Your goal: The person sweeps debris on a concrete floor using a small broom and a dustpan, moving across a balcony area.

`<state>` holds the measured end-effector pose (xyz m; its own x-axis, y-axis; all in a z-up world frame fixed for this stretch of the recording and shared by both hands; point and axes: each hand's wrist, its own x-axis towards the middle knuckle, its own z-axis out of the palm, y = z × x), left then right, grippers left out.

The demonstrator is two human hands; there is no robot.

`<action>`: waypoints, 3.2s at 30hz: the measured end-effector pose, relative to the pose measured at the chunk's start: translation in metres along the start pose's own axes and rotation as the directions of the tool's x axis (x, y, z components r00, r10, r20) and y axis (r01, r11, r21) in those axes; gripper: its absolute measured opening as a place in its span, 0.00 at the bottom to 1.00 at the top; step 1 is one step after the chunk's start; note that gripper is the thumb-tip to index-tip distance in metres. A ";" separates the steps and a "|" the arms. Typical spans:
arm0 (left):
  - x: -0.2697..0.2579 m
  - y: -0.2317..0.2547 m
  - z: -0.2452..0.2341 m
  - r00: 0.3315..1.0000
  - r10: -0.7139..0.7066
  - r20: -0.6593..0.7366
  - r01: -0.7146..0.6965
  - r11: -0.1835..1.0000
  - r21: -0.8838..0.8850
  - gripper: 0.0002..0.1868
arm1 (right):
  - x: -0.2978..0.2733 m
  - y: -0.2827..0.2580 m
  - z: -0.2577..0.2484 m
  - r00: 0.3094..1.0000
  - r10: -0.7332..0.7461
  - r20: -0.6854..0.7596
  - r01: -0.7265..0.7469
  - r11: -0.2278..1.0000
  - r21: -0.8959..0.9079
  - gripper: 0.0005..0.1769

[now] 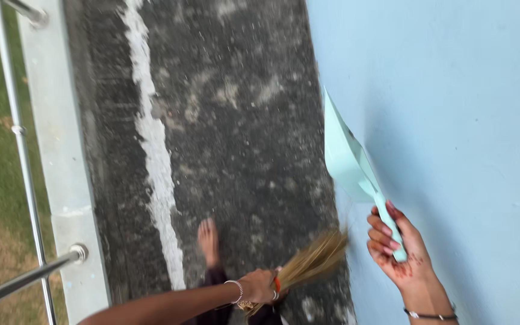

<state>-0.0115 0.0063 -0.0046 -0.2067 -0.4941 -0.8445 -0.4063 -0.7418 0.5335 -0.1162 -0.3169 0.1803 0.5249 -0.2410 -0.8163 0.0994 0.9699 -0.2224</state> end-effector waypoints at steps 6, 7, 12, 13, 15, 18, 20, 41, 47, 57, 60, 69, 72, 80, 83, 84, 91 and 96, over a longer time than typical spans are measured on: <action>0.121 -0.017 -0.138 0.901 -0.256 -0.351 0.266 0.964 -0.022 0.27 | 0.005 0.006 -0.008 0.996 -0.005 -0.089 0.013 0.996 0.090 0.17; 0.131 -0.016 -0.163 0.798 -0.329 -0.505 0.255 0.944 -0.212 0.26 | 0.005 0.008 -0.012 0.995 -0.023 -0.094 0.034 0.993 0.115 0.16; 0.110 -0.003 -0.292 0.477 -0.344 -0.808 -0.052 0.907 -0.417 0.25 | 0.016 0.016 -0.011 0.986 -0.025 -0.166 0.047 0.991 0.127 0.16; 0.096 -0.007 -0.297 0.437 -0.259 -0.861 -0.128 0.930 -0.344 0.28 | 0.018 0.019 -0.009 0.985 -0.028 -0.171 0.052 0.990 0.132 0.16; 0.051 -0.029 -0.268 0.655 -0.073 -0.752 -0.132 0.969 -0.210 0.15 | 0.033 0.018 0.000 0.988 -0.053 -0.148 0.073 0.988 0.137 0.15; -0.007 -0.057 -0.212 0.973 -0.021 -0.228 0.014 0.999 -0.031 0.17 | 0.052 0.018 0.019 0.994 -0.038 -0.102 0.062 0.968 0.241 0.17; -0.019 -0.072 -0.185 0.990 -0.094 0.102 0.088 0.994 0.062 0.18 | 0.061 0.018 0.034 0.994 -0.087 -0.069 0.103 0.954 0.281 0.14; -0.019 -0.175 -0.347 0.926 -0.315 -0.207 0.332 0.942 0.051 0.21 | 0.120 -0.003 0.165 0.984 -0.051 -0.172 0.103 0.944 0.312 0.11; 0.044 -0.207 -0.498 0.229 -0.552 -0.802 -0.158 0.792 -0.590 0.22 | 0.133 -0.002 0.169 1.000 0.025 -0.003 -0.022 0.943 0.331 0.12; 0.027 -0.025 -0.420 0.552 -0.824 0.129 -0.822 -0.564 -0.082 0.15 | 0.174 -0.010 0.234 0.997 0.015 0.081 -0.043 0.933 0.356 0.12; 0.044 -0.046 -0.402 0.762 -0.635 0.122 -0.633 -0.771 -0.060 0.15 | 0.197 -0.022 0.259 0.995 0.029 0.099 -0.064 0.929 0.366 0.12; 0.110 0.007 -0.494 0.824 -0.200 -0.530 -0.566 -0.284 -0.774 0.16 | 0.249 -0.067 0.280 0.988 0.117 0.096 -0.136 0.966 0.221 0.12; 0.103 0.012 -0.470 0.650 -0.416 -0.636 -0.710 -0.031 -0.704 0.14 | 0.261 -0.082 0.287 0.989 0.116 0.095 -0.132 0.973 0.190 0.12; 0.139 -0.090 -0.408 0.613 -0.789 -0.049 -0.758 -0.569 -0.318 0.10 | 0.290 -0.107 0.304 0.993 0.077 -0.093 -0.078 0.997 0.000 0.12; 0.158 -0.124 -0.451 0.729 -0.664 -0.164 -0.684 -0.707 -0.180 0.09 | 0.301 -0.111 0.301 0.994 0.107 -0.013 -0.107 0.994 0.015 0.12; 0.163 -0.129 -0.469 0.734 -0.638 -0.232 -0.678 -0.711 -0.188 0.08 | 0.306 -0.110 0.298 0.994 0.107 -0.021 -0.107 0.994 0.011 0.12; 0.119 -0.069 -0.534 0.318 -0.629 -0.709 -0.766 0.270 -0.583 0.13 | 0.327 -0.095 0.301 0.985 0.172 0.010 -0.172 0.985 0.018 0.12; 0.082 -0.095 -0.429 0.426 -0.794 -0.434 -0.637 0.078 -0.767 0.13 | 0.334 -0.092 0.314 0.973 0.219 0.075 -0.221 0.975 0.022 0.13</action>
<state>0.3920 -0.1580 -0.1046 0.6207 0.1824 -0.7626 0.7829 -0.0911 0.6155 0.3148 -0.4756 0.0956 0.5961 -0.0192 -0.8026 -0.0007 0.9997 -0.0245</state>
